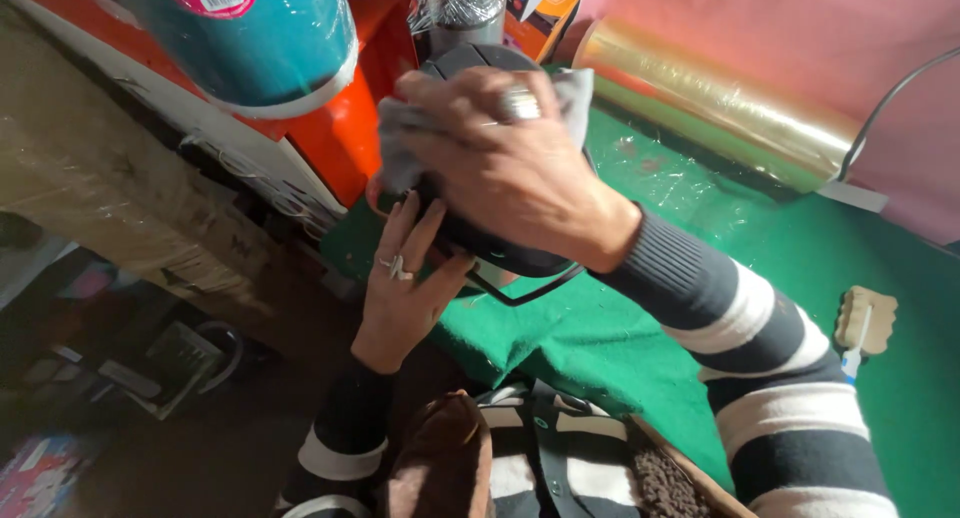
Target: The person cleans a black and red appliance with a cloth and then wraps it in plastic film.
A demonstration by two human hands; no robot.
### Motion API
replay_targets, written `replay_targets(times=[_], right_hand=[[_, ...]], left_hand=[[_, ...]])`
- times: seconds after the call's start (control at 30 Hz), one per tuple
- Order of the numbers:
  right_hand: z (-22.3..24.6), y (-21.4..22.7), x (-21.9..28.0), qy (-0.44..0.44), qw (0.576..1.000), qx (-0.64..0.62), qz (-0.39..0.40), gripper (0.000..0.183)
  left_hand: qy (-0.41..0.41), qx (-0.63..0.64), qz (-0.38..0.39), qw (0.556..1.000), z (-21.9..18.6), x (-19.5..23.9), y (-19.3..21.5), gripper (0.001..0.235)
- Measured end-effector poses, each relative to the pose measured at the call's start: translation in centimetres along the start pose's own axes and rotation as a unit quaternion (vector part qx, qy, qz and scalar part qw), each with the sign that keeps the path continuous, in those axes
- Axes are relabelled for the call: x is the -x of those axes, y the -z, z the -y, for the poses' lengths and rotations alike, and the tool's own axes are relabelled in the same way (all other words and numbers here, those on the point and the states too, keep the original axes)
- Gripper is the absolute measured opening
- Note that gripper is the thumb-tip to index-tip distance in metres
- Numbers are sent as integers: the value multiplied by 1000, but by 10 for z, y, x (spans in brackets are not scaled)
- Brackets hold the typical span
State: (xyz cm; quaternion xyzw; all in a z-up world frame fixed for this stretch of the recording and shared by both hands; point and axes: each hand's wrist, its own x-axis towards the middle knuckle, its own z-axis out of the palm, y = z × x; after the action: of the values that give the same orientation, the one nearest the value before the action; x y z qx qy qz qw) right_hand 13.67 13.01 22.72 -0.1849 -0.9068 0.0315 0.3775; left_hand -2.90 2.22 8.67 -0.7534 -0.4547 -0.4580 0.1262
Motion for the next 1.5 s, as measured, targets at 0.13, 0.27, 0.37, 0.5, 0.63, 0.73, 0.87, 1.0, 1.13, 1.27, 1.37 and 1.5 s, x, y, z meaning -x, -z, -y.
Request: replay_targets(times=[0.13,0.27,0.37,0.5,0.63,0.73,0.87,1.0,1.13,1.27,1.37,1.5], right_hand=[[-14,-18,-22,134,983,95,76,47],[-72,-39,-30,212,970,86,85,32],[-84,-22,-38,218,970,65,85,25],[-131,-20,-14,183,978,69,68,22],[-166,-24,36,-2,995,-47,84,19],[-157,-19,70,-170,970,-170,24,24],[-146,-20,110,-352,876,-318,-90,36],[-165,-71,174,-353,830,-418,-108,41],[-169,-119,214,-361,714,-595,-77,40],[-135,-109,195,-345,755,-557,5,61],[-132,-110,210,-314,825,-469,5,61],[-114,-79,232,-356,818,-452,-26,58]], left_hand=[[-11,-1,31,999,8,7,-1,16],[-12,-23,68,997,9,7,3,13],[-12,-32,77,996,8,8,5,14],[-7,-45,77,996,7,10,4,15],[-1,-38,65,997,10,15,1,18],[9,-14,46,999,21,26,-9,29],[87,41,-10,995,25,30,-16,67],[184,171,-24,968,26,30,-29,97],[268,279,40,921,38,33,-45,124],[237,223,72,943,45,28,-48,129],[239,256,83,933,38,19,-46,121],[207,234,81,946,31,19,-64,118]])
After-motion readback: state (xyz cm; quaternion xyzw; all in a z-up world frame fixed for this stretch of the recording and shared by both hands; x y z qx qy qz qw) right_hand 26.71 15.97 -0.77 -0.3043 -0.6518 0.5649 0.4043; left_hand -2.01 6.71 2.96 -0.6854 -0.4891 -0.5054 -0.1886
